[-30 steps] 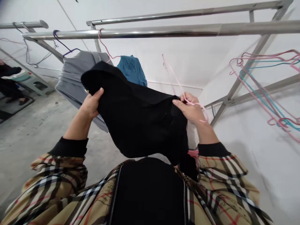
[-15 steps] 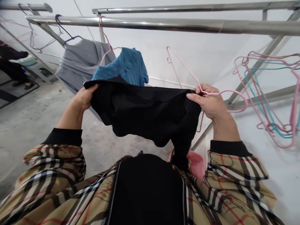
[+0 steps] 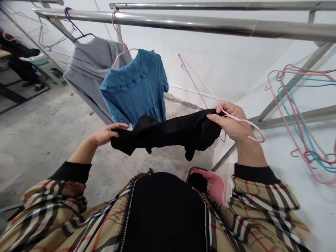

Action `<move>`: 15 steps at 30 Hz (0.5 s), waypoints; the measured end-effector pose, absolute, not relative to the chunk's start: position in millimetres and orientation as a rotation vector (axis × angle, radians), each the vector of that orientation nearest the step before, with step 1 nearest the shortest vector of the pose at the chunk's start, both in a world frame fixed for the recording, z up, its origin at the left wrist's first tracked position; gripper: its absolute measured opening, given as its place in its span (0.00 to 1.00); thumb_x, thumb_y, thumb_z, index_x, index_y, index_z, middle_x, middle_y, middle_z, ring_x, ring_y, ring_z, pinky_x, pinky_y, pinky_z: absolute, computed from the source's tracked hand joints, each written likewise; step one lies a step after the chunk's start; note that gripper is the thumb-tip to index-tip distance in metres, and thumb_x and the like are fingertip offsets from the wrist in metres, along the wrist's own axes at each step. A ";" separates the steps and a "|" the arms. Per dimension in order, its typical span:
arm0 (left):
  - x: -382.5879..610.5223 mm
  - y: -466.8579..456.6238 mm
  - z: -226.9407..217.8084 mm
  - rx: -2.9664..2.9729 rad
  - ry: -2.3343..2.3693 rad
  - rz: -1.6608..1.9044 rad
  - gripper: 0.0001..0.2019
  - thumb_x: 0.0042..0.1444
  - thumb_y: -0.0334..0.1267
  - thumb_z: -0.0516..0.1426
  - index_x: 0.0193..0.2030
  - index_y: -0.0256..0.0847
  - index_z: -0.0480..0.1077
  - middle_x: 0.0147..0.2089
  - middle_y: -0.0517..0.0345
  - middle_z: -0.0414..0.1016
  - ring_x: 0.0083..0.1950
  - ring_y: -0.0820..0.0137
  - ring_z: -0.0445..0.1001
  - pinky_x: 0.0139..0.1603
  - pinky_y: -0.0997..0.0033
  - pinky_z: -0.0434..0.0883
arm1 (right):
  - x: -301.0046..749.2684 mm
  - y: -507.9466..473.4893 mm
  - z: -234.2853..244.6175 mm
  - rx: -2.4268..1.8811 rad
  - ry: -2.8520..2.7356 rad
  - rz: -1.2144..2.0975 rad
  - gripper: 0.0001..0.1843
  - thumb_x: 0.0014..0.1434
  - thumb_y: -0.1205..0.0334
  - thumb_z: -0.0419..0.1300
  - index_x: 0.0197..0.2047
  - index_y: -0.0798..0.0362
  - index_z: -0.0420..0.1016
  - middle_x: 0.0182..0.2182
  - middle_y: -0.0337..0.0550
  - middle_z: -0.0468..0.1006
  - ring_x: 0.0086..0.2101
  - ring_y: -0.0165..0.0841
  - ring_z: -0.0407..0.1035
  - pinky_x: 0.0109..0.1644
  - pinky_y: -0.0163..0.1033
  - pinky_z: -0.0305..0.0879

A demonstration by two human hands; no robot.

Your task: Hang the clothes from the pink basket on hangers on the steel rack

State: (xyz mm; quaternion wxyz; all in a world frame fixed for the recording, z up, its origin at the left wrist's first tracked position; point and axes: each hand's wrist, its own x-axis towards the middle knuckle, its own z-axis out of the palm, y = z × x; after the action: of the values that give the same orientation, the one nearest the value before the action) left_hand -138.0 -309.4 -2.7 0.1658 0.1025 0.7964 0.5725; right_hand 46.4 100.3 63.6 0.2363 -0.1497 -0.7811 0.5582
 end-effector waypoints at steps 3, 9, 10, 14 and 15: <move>-113.4 -311.9 -34.1 0.378 2.063 1.365 0.23 0.50 0.39 0.67 0.53 0.38 0.73 0.46 0.53 0.77 0.44 0.59 0.78 0.43 0.63 0.75 | 46.5 96.0 61.2 -0.385 -2.166 1.566 0.17 0.43 0.63 0.71 0.28 0.52 0.64 0.25 0.33 0.64 0.26 0.25 0.56 0.29 0.33 0.48; -66.6 -298.9 -82.3 0.753 1.606 0.633 0.31 0.48 0.53 0.65 0.59 0.44 0.71 0.50 0.53 0.78 0.54 0.58 0.74 0.53 0.66 0.69 | 39.0 72.8 57.8 -0.318 -2.322 1.594 0.15 0.45 0.61 0.70 0.29 0.51 0.65 0.23 0.31 0.59 0.25 0.25 0.50 0.28 0.33 0.45; -61.6 -293.8 -83.7 0.807 1.672 0.616 0.29 0.49 0.56 0.64 0.55 0.43 0.73 0.48 0.54 0.79 0.53 0.58 0.74 0.54 0.65 0.68 | 37.1 68.5 57.7 -0.311 -2.344 1.587 0.15 0.46 0.61 0.70 0.29 0.51 0.65 0.22 0.31 0.58 0.25 0.25 0.50 0.28 0.33 0.45; -49.2 -275.0 -74.4 0.687 1.783 0.899 0.23 0.51 0.56 0.63 0.47 0.43 0.76 0.41 0.55 0.79 0.47 0.57 0.76 0.49 0.63 0.70 | 29.6 56.1 57.0 -0.337 -2.354 1.580 0.16 0.47 0.58 0.69 0.28 0.51 0.64 0.22 0.32 0.60 0.25 0.26 0.51 0.28 0.34 0.45; -47.4 -272.4 -70.7 0.620 1.761 1.003 0.20 0.54 0.54 0.62 0.47 0.43 0.75 0.44 0.54 0.78 0.49 0.58 0.76 0.49 0.63 0.70 | 27.9 54.8 55.7 -0.348 -2.341 1.587 0.16 0.48 0.57 0.69 0.28 0.51 0.64 0.23 0.32 0.61 0.25 0.26 0.52 0.28 0.34 0.46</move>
State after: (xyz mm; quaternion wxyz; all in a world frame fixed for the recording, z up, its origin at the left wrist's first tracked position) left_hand -47.4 -272.4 -70.7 0.4890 0.2550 0.7249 0.4128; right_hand 27.9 54.8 55.7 0.1454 -0.1207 -0.8129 0.5509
